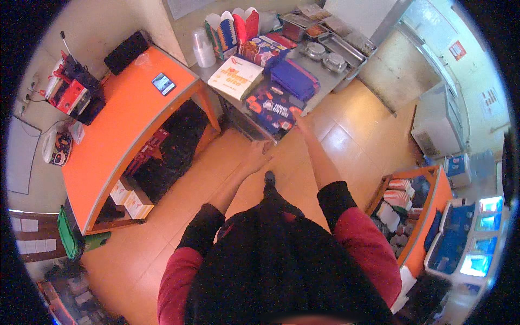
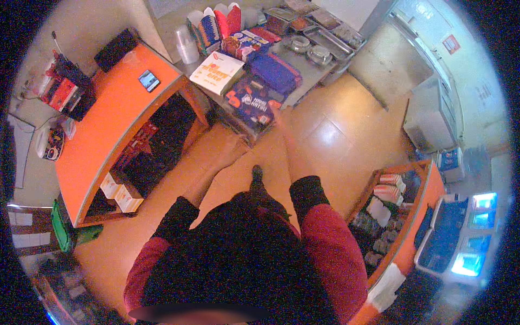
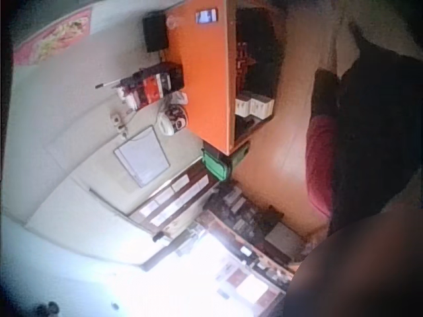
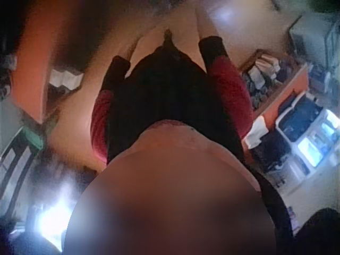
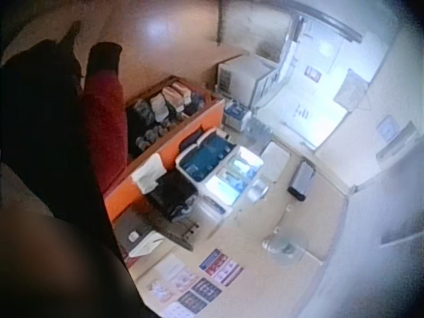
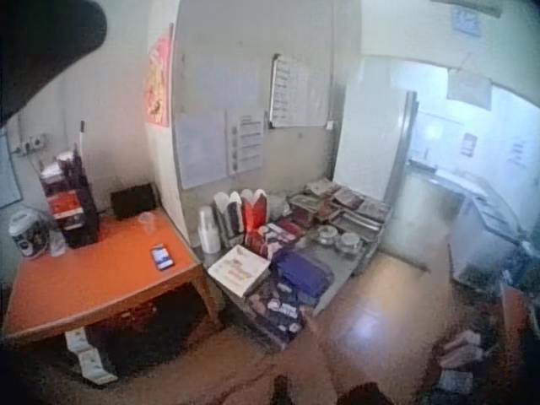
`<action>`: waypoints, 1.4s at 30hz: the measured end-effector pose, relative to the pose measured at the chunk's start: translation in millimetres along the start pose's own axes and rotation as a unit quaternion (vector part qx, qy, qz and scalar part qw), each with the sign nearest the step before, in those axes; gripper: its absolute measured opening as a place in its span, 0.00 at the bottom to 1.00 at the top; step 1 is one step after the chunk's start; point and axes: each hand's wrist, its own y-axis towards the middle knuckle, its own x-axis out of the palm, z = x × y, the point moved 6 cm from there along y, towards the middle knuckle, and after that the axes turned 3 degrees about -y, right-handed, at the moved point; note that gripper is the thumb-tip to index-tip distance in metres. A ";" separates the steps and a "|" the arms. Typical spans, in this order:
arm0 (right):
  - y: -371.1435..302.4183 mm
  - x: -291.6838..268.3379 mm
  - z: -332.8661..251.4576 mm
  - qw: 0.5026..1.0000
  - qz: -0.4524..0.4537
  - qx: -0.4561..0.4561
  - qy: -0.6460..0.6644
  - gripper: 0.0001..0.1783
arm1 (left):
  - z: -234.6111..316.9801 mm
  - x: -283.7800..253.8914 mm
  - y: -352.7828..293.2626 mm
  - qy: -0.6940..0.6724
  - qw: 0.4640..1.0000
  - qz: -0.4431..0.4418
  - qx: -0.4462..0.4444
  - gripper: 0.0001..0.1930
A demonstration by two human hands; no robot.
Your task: The person assembles food orders by placing buns and sliced fried chicken into branded boxes, adding a yellow condiment, and inserting printed receipts. They handle multiple boxes sequentially at a counter with a display case and storage bins.
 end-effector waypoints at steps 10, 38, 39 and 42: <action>36.5 -93.8 -13.1 0.914 -0.206 0.087 0.340 0.12 | -34.9 -41.2 167.7 0.179 0.958 0.211 -0.075 0.31; -31.9 -24.1 -13.4 0.881 -0.041 0.267 0.388 0.14 | -66.1 -61.8 289.2 0.184 0.974 0.006 0.131 0.14; -38.4 -43.0 -3.3 0.877 -0.017 0.309 0.368 0.15 | -64.8 -59.8 290.7 0.198 0.971 0.012 0.132 0.14; -50.2 -60.3 12.4 0.819 -0.003 0.341 0.461 0.17 | -62.9 -56.1 293.7 0.199 0.972 0.008 0.125 0.12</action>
